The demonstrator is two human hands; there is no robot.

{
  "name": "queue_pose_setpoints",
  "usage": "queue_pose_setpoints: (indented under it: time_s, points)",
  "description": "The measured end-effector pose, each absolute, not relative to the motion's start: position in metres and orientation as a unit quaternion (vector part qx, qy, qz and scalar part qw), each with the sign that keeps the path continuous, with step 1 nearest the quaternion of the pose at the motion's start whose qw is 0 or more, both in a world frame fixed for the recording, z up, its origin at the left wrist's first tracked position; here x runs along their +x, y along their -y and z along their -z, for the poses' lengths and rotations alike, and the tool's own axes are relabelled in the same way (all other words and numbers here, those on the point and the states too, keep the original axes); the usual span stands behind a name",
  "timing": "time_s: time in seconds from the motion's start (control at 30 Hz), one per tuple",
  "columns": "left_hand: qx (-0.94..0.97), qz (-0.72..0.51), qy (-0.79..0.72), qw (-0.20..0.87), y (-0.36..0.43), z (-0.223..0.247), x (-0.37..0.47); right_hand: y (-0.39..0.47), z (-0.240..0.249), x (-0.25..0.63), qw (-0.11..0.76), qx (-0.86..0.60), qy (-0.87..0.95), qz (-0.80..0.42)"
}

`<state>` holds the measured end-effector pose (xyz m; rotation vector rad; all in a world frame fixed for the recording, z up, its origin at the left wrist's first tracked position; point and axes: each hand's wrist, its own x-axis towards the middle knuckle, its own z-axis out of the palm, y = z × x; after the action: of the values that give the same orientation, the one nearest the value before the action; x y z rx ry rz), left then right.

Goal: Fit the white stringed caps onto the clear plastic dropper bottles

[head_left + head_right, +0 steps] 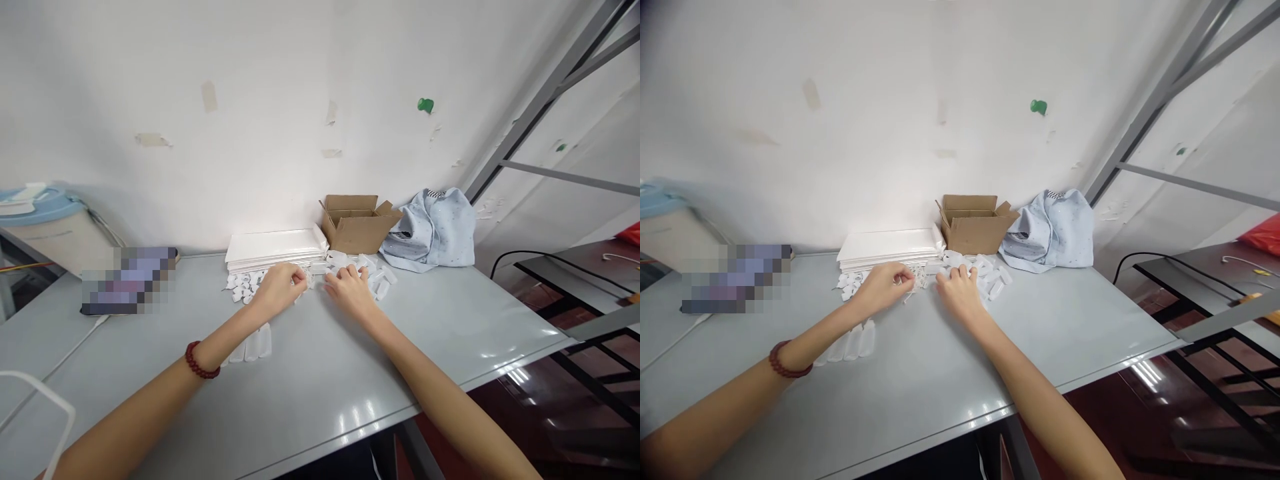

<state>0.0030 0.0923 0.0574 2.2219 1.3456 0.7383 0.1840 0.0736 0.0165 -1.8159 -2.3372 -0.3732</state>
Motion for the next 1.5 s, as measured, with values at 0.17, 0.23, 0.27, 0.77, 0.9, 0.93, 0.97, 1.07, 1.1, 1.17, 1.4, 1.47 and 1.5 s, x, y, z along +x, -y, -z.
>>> queue_pose_setpoints:
  time_s: [0.17, 0.23, 0.27, 0.77, 0.9, 0.93, 0.97, 1.07, 1.1, 1.17, 1.4, 1.47, 1.5]
  points:
    - [0.725, -0.338, -0.528, 0.285, -0.09, -0.072, -0.018, -0.071, -0.024, 0.184, 0.163, -0.629, 0.756, 0.081]
    - [0.679, -0.368, -0.543, 0.329, -0.086, -0.075, -0.024, -0.069, -0.026, 0.184, 0.224, -0.619, 0.752, 0.038]
    - [0.652, -0.386, -0.548, 0.355, -0.083, -0.075, -0.027, -0.067, -0.026, 0.183, 0.265, -0.605, 0.751, 0.004]
    - [0.631, -0.486, -0.513, 0.32, -0.03, -0.035, -0.054, -0.038, -0.029, 0.155, 0.365, -0.366, 0.668, -0.535]
    - [0.652, -0.489, -0.486, 0.315, -0.028, -0.034, -0.049, -0.032, -0.03, 0.15, 0.353, -0.353, 0.66, -0.562]
    - [0.66, -0.49, -0.478, 0.31, -0.027, -0.034, -0.048, -0.032, -0.03, 0.15, 0.353, -0.352, 0.662, -0.56]
    - [0.667, -0.491, -0.47, 0.305, -0.025, -0.034, -0.047, -0.032, -0.03, 0.15, 0.353, -0.353, 0.664, -0.557]
    - [0.686, -0.497, -0.447, 0.287, -0.022, -0.033, -0.046, -0.031, -0.03, 0.15, 0.354, -0.358, 0.666, -0.55]
    - [0.691, -0.5, -0.439, 0.281, -0.022, -0.033, -0.045, -0.031, -0.03, 0.15, 0.354, -0.36, 0.667, -0.548]
    - [0.702, -0.507, -0.422, 0.269, -0.021, -0.033, -0.043, -0.031, -0.031, 0.151, 0.352, -0.363, 0.67, -0.543]
    - [0.73, -0.508, -0.392, 0.237, -0.02, -0.032, -0.039, -0.03, -0.029, 0.15, 0.345, -0.351, 0.705, -0.511]
    - [0.733, -0.504, -0.391, 0.235, -0.02, -0.031, -0.039, -0.03, -0.028, 0.15, 0.341, -0.355, 0.716, -0.496]
    - [0.734, -0.501, -0.392, 0.236, -0.019, -0.031, -0.039, -0.03, -0.027, 0.149, 0.339, -0.358, 0.719, -0.489]
